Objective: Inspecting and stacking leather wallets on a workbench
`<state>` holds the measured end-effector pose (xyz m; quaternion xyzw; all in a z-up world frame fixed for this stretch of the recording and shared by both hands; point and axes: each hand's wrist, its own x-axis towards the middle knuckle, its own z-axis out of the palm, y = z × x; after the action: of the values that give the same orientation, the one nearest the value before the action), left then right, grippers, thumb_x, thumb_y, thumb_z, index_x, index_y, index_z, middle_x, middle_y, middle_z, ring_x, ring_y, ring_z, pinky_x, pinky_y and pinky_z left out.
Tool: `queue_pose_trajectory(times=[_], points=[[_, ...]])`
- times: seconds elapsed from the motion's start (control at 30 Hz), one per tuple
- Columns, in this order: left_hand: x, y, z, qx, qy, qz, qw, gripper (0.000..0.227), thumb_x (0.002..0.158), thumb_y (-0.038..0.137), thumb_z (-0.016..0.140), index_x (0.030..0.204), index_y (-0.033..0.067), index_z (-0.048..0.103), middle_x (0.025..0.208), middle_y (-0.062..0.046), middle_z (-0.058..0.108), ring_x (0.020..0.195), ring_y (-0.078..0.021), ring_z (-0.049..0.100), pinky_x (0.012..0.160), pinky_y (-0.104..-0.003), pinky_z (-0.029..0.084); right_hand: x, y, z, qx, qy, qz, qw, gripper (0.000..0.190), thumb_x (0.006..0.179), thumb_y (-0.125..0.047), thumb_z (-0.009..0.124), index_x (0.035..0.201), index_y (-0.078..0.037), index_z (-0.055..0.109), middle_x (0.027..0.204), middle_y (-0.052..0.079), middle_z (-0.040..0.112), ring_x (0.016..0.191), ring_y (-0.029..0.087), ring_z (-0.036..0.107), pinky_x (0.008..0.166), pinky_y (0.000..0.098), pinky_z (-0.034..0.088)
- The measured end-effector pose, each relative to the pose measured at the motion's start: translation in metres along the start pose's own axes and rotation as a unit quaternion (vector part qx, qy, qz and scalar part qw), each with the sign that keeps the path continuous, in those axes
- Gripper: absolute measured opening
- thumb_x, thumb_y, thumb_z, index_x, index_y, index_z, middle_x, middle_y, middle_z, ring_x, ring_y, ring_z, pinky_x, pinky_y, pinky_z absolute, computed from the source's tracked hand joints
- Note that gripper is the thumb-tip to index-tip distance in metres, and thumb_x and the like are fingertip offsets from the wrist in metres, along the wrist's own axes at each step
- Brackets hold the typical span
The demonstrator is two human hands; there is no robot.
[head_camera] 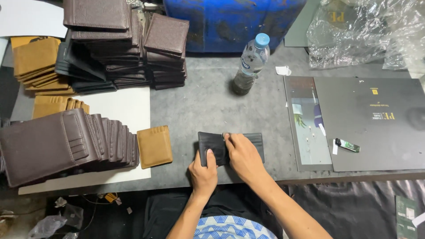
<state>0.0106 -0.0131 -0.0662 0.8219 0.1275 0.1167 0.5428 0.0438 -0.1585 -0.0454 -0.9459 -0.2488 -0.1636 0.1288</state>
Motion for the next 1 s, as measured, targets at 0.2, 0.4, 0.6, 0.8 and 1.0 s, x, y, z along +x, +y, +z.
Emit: queue_pose_trajectory(times=[0.2,0.4,0.6,0.8,1.0], points=[[-0.005,-0.02,0.008,0.065,0.028,0.111,0.991,0.025,0.1,0.027,0.054,0.085,0.0084,0.061,0.066,-0.019,0.067,0.06,-0.0462,0.062,0.055,-0.054,0.045,-0.02,-0.011,-0.02,-0.034,-0.036,-0.022,0.999,0.041,0.093,0.002,0.053,0.132,0.015,0.054,0.097,0.016,0.052,0.08,0.031,0.052,0.071,0.0411,0.048],[-0.004,-0.021,0.009,0.069,0.049,0.111,0.99,0.023,0.099,0.026,0.055,0.09,0.0089,0.066,0.072,-0.018,0.071,0.066,-0.0466,0.065,0.058,-0.053,0.048,-0.037,-0.033,-0.03,0.048,-0.045,0.002,0.998,0.05,0.077,0.017,0.054,0.127,0.016,0.055,0.104,0.02,0.056,0.079,0.035,0.053,0.068,0.0428,0.048],[-0.003,-0.002,0.002,0.004,0.06,-0.001,0.998,0.025,0.097,0.03,0.055,0.085,0.0111,0.066,0.054,-0.009,0.072,0.054,-0.0329,0.074,0.057,-0.045,0.054,-0.058,-0.02,-0.046,0.257,-0.03,0.133,0.957,0.058,0.082,0.012,0.051,0.138,-0.004,0.061,0.109,0.014,0.06,0.1,0.03,0.064,0.093,0.0362,0.052],[0.001,0.004,0.005,0.009,0.076,0.019,0.997,0.021,0.096,0.027,0.053,0.09,0.0115,0.065,0.055,-0.006,0.069,0.053,-0.0338,0.069,0.054,-0.046,0.051,-0.052,0.007,-0.005,0.105,0.067,0.292,0.948,0.052,0.089,0.001,0.054,0.139,-0.012,0.063,0.105,0.016,0.061,0.093,0.034,0.062,0.083,0.0428,0.051],[-0.003,0.003,0.003,0.013,0.057,0.034,0.998,0.023,0.099,0.028,0.052,0.099,0.0112,0.067,0.06,-0.006,0.075,0.052,-0.0253,0.076,0.053,-0.039,0.057,-0.028,-0.034,-0.018,0.114,0.085,0.088,0.986,0.041,0.09,0.007,0.052,0.129,0.0,0.063,0.109,0.019,0.068,0.09,0.035,0.063,0.076,0.0427,0.053]])
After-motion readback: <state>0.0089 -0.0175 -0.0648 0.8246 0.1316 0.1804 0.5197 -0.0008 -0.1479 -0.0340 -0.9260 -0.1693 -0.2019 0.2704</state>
